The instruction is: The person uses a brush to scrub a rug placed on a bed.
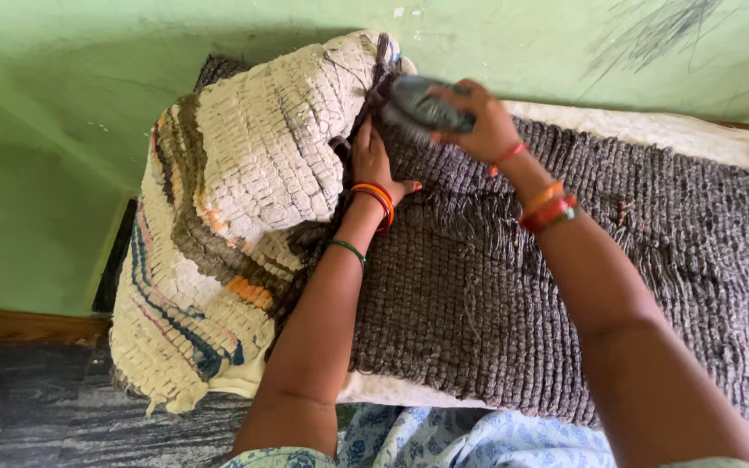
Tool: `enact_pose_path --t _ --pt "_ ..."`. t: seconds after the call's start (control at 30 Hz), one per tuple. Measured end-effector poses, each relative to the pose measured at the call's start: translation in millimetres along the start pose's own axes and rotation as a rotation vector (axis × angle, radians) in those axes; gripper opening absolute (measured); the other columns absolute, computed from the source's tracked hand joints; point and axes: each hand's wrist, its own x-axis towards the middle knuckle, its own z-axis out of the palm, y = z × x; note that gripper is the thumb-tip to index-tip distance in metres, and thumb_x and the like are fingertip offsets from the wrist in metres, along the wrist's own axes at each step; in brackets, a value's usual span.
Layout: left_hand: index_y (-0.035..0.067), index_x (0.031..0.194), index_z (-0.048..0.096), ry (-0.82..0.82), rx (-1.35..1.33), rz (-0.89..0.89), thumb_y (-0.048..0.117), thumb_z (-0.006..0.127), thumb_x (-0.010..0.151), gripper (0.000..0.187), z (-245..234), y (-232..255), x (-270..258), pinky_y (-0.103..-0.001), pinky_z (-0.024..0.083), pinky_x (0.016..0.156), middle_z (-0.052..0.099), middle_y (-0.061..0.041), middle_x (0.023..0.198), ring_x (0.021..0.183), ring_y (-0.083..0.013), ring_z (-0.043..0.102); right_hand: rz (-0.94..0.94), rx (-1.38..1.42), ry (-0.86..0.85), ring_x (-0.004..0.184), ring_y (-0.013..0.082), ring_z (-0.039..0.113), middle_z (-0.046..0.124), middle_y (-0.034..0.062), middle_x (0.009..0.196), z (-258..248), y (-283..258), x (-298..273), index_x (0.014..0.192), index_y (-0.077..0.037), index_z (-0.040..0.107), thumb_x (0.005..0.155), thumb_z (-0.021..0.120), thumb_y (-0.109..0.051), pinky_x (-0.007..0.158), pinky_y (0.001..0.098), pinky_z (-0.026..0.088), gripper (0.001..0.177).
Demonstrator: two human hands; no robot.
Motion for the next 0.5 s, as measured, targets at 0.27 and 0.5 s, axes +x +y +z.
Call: enact_pose_path --t 0.27,0.5 --pt "-0.011 0.152 0.023 0.029 0.002 0.019 0.047 0.101 0.051 0.14 8 -4 6 -0.042 0.021 0.126 0.017 -0.022 0.164 0.15 -0.0387 0.021 -0.02 -0.122 0.208 0.131 0.0455 0.053 0.049 0.023 0.149 20 -32 -8 0.144 -0.03 0.062 0.076 0.096 -0.039 0.107 0.0534 0.047 0.077" --pt "-0.014 0.147 0.028 0.083 -0.014 0.096 0.046 0.101 0.051 0.135 17 -12 11 -0.042 0.021 0.124 0.018 -0.023 0.165 0.149 -0.0389 0.022 0.203 -0.607 0.311 0.118 0.0346 0.064 0.06 0.0134 0.141 -5 -3 -5 0.138 -0.036 0.06 0.069 0.09 -0.042 0.096 0.0439 0.054 0.076"
